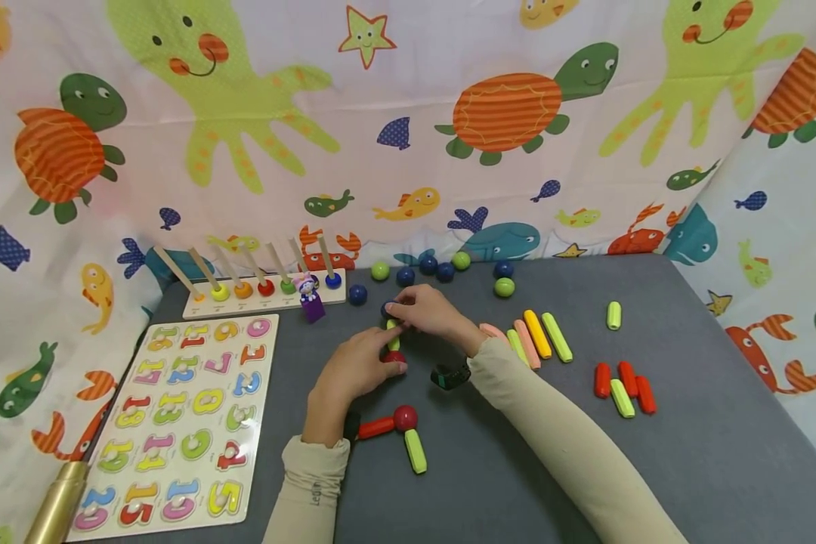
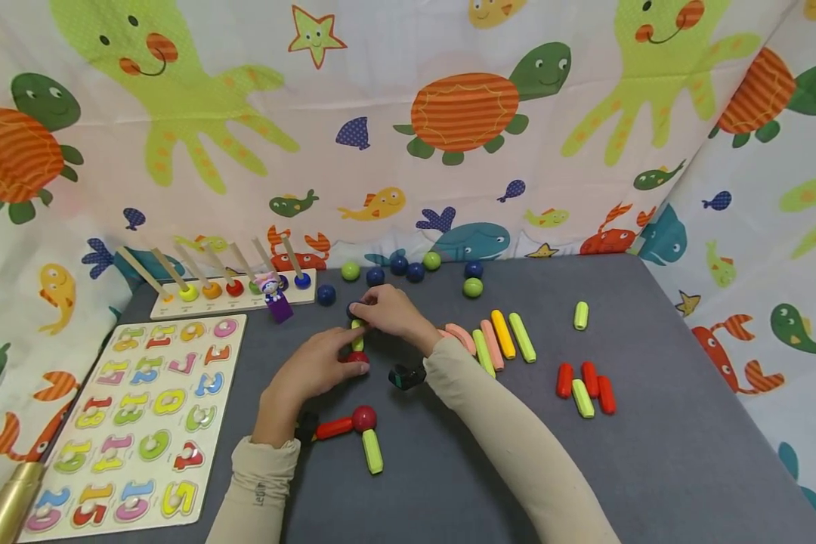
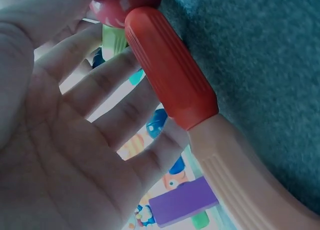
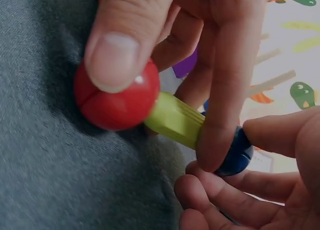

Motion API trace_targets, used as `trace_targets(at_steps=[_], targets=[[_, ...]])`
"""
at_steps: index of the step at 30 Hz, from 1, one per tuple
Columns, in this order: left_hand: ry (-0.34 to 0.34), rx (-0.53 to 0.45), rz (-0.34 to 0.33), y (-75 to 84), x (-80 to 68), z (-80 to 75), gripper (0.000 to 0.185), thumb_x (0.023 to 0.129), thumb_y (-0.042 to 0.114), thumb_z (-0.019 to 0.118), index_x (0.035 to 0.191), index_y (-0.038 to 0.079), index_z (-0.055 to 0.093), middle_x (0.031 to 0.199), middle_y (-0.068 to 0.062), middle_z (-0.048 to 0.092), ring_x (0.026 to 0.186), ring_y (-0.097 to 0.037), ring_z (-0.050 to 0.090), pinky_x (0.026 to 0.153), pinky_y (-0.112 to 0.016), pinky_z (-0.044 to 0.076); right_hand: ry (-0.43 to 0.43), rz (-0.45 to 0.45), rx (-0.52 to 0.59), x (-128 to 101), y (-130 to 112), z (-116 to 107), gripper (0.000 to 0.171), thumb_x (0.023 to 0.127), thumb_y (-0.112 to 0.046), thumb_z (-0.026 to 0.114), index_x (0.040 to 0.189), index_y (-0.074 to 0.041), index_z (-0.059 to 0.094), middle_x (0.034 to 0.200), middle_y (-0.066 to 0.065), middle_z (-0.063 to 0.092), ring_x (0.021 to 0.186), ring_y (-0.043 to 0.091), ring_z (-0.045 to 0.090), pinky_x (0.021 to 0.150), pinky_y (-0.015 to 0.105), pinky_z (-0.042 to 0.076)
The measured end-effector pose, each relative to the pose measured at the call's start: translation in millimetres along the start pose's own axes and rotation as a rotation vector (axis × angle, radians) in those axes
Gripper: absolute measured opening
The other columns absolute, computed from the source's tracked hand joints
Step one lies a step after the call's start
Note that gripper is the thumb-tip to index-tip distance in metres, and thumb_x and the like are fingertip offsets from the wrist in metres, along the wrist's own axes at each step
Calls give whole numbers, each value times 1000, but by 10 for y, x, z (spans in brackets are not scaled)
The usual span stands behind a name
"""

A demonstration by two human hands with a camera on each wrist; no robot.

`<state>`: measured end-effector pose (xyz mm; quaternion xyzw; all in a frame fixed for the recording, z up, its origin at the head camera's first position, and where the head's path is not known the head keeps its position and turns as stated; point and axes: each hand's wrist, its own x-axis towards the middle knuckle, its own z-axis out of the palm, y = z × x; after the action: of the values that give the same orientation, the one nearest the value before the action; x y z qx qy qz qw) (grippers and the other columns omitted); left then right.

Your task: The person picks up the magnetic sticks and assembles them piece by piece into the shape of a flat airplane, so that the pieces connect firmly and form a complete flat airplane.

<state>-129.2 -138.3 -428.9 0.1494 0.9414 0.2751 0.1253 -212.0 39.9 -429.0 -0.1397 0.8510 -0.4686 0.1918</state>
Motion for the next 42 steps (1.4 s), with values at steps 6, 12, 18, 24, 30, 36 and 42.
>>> trace_targets(at_steps=[6,12,18,24,30,36,42], targets=[[-26,-10,9,12,9,0,64,100,28,80,157,14,56,144,-13,63,129,-33,59,112,-56,44,16,7,35,-74,64,-23,35,110,-31,61,125,-1,72,101,10,73,86,24,70,72,34,57],[-51,0,-15,15,-3,-21,64,101,30,78,158,16,55,153,-14,58,142,-36,52,118,-58,38,57,-59,-41,-427,154,-301,41,112,-35,56,128,-1,72,106,13,73,93,29,71,74,34,54],[-61,23,-19,27,-4,-21,64,102,31,77,160,18,53,155,-15,56,145,-37,49,119,-59,36,219,-104,-236,-1150,427,-798,30,110,-27,64,121,-2,76,102,8,74,85,23,66,73,38,52],[-62,29,-29,41,-16,-11,64,102,31,76,160,18,52,156,-14,56,145,-37,49,119,-59,36,311,-32,-463,-1847,835,-1219,18,105,-16,70,112,0,77,91,3,71,77,19,60,68,38,51],[-54,25,-57,32,-45,-28,65,103,30,76,161,18,51,158,-14,54,146,-39,48,118,-61,36,336,-12,-486,-2049,1061,-1302,18,104,-15,72,112,-1,77,93,3,71,79,18,61,70,39,52],[-36,52,-73,94,-70,-28,62,104,27,73,161,15,51,157,-16,55,143,-41,51,116,-62,38,349,-183,-507,-1699,875,-985,15,100,-11,76,110,0,78,95,8,67,87,26,57,76,44,48],[-7,86,-80,216,-79,38,60,104,23,73,160,14,52,155,-16,57,138,-42,55,111,-62,43,301,-372,-720,-1249,741,-630,17,94,-13,84,104,-1,77,92,11,57,87,31,45,77,44,38]])
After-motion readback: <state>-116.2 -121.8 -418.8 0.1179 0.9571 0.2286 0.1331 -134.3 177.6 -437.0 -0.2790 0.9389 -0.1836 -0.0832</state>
